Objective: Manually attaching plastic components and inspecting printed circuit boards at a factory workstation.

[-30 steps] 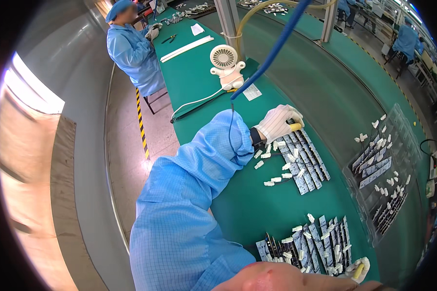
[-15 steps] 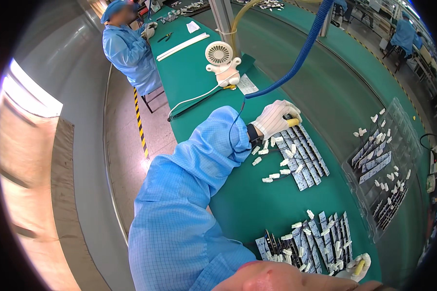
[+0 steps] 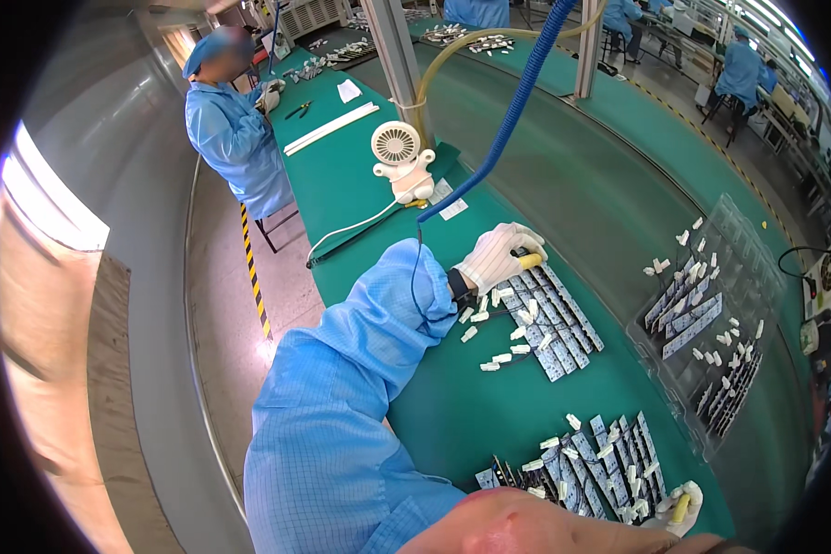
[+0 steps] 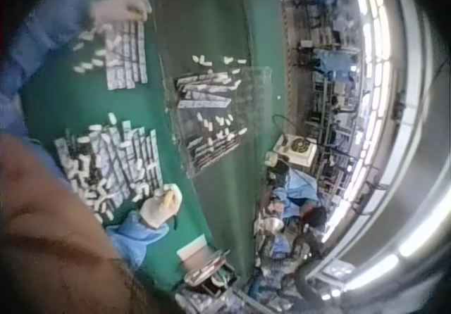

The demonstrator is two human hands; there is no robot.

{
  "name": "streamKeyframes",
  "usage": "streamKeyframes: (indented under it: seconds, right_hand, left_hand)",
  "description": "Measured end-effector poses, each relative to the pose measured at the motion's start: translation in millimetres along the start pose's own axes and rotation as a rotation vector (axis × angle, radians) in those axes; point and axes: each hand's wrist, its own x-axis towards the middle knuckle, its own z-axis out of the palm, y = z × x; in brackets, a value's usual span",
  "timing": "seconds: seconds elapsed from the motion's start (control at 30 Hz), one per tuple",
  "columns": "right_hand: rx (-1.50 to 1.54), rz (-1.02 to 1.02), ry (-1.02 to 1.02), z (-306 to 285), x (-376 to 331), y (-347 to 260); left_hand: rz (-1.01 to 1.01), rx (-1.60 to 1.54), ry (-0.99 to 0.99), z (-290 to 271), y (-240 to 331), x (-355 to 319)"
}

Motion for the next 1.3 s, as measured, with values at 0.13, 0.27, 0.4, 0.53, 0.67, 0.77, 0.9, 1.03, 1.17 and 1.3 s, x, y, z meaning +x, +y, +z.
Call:
streamKeyframes:
  seconds: [0.13, 0.27, 0.4, 0.53, 0.67, 0.77, 0.9, 1.03, 1.17, 1.3]
  right_hand:
    - [-0.024, 0.031, 0.065, 6.2, -0.5, -4.1]
    - [0.068, 0.073, 0.071, 6.5, 0.0, -4.3]
    - [0.136, 0.13, 0.068, 5.9, 2.0, -2.5]
    - [0.331, 0.271, -0.115, -29.5, 18.1, 61.3]
    - [0.118, 0.025, -0.079, -15.8, 7.2, 37.6]
    - [-0.105, -0.168, -0.026, 5.2, 0.3, -2.5]
    - [-0.066, 0.102, 0.027, 8.9, 2.5, -10.5]
    - [0.134, 0.314, -0.147, -6.5, 1.2, -2.8]
    - [0.101, 0.294, -0.182, -8.2, 0.3, -3.5]
    - [0.064, 0.217, -0.229, -13.2, 2.6, 11.1]
  left_hand:
    - [-0.01, 0.01, -0.005, -1.4, 0.1, 0.4]
    - [-0.014, -0.012, 0.007, 0.1, -2.7, 1.5]
    - [0.001, 0.001, 0.011, -2.2, 1.5, 3.2]
    - [-0.001, -0.005, 0.001, -4.2, 0.3, 2.2]
    - [-0.014, 0.008, -0.004, -3.7, 2.2, 1.4]
    - [-0.013, 0.006, -0.004, -4.5, 2.6, 0.2]
    - [-0.04, -0.002, -0.008, -0.3, -2.5, -0.9]
    - [0.018, -0.034, 0.002, -5.5, -2.4, 10.8]
    - [0.006, -0.023, 0.027, -3.8, 2.2, 3.2]
    - [0.002, 0.025, -0.005, -3.0, -1.7, 0.9]
